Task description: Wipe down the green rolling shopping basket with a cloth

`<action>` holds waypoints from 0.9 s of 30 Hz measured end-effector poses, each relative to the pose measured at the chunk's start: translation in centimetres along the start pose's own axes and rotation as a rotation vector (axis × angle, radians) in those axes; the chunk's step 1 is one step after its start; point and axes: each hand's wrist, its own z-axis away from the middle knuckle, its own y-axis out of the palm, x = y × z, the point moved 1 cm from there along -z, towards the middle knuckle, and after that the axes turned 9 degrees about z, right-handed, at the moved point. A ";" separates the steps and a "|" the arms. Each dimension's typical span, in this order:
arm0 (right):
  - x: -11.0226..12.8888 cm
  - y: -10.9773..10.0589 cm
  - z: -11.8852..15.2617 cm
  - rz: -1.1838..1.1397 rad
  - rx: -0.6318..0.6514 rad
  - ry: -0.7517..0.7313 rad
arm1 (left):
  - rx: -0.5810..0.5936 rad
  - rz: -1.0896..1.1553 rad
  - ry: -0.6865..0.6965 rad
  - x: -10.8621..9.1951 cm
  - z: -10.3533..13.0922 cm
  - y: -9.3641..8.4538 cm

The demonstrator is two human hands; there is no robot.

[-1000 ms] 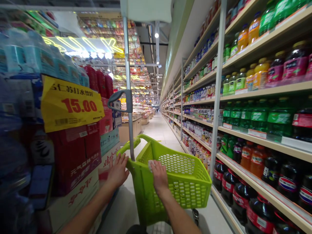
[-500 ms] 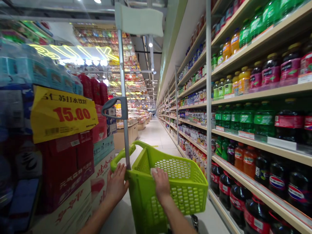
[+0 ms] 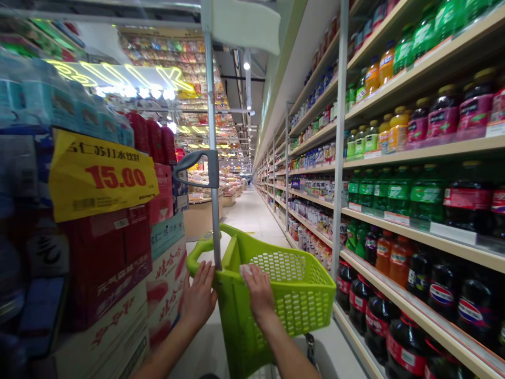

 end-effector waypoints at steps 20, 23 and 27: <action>2.9 -14.1 -15.3 0.047 -0.461 -0.456 | 0.153 0.247 0.082 -3.7 -2.2 -3.4; 0.8 -11.8 -10.2 0.111 -0.298 -0.599 | 0.129 0.263 0.089 -4.7 -1.9 -3.3; -0.6 -10.3 -6.7 0.149 -0.168 -0.742 | 0.135 0.269 0.123 -5.3 -1.8 -3.2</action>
